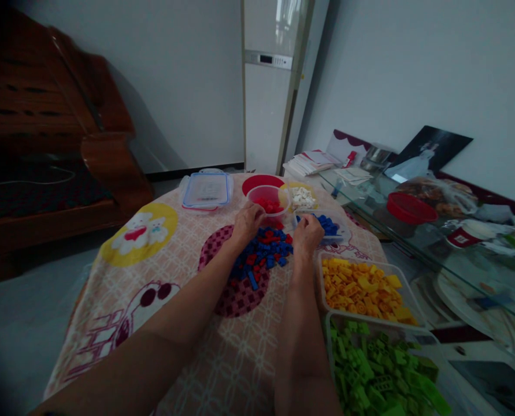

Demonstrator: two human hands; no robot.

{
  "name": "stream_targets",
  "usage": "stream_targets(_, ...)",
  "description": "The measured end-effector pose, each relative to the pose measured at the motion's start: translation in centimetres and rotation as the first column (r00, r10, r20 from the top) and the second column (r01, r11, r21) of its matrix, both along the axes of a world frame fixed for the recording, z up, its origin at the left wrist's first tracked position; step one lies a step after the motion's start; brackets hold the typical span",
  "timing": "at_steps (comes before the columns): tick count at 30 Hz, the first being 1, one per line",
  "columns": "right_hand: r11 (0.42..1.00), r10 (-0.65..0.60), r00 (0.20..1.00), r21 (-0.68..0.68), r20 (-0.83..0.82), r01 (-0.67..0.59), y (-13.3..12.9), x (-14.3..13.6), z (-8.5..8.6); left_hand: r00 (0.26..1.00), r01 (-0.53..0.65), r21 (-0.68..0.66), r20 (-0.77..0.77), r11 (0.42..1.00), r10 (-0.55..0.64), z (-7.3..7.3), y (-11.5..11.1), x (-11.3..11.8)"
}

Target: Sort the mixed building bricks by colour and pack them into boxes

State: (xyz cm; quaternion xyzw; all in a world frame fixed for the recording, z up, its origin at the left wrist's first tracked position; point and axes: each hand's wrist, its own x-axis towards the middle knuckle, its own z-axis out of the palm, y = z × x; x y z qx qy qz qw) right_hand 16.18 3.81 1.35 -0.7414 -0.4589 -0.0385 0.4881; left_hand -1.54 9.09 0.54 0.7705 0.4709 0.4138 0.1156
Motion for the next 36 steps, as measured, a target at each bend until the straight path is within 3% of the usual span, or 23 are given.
stream_targets(6, 0.998, 0.026, 1.0, 0.057, -0.006, -0.026, 0.2, 0.1, 0.0, 0.998, 0.055, -0.022, 0.029, 0.998, -0.054, -0.2, -1.5, 1.2)
stream_targets(11, 0.998, 0.027, 0.999, 0.053, -0.035, -0.025, 0.2, 0.1, 0.0, 0.971, 0.083, 0.051, 0.22, 0.995, -0.092, -1.0, -3.6, -0.4)
stream_targets(15, 0.998, 0.024, 0.998, 0.052, -0.061, -0.021, 0.0, 0.0, 0.3, 0.941, -0.018, 0.051, 0.339, 0.999, 0.0, -2.1, -4.4, -2.4)
stream_targets(21, 0.999, 0.011, 0.997, 0.049, -0.074, -0.007, -0.5, -0.3, 0.7, 0.904, -0.179, -0.083, 0.379, 0.98, 0.197, -2.6, -3.8, -4.0)
stream_targets(33, 0.998, 0.019, 0.999, 0.061, -0.044, -0.016, -1.1, -0.4, 2.3, 0.86, -0.157, -0.239, 0.444, 0.958, 0.251, -2.4, -3.7, -4.6)
stream_targets(36, 0.994, 0.057, 0.998, -0.09, 0.002, -0.057, -1.9, 0.5, 2.4, 0.846, -0.161, -0.303, 0.448, 0.939, 0.289, -2.7, -3.4, -4.8)
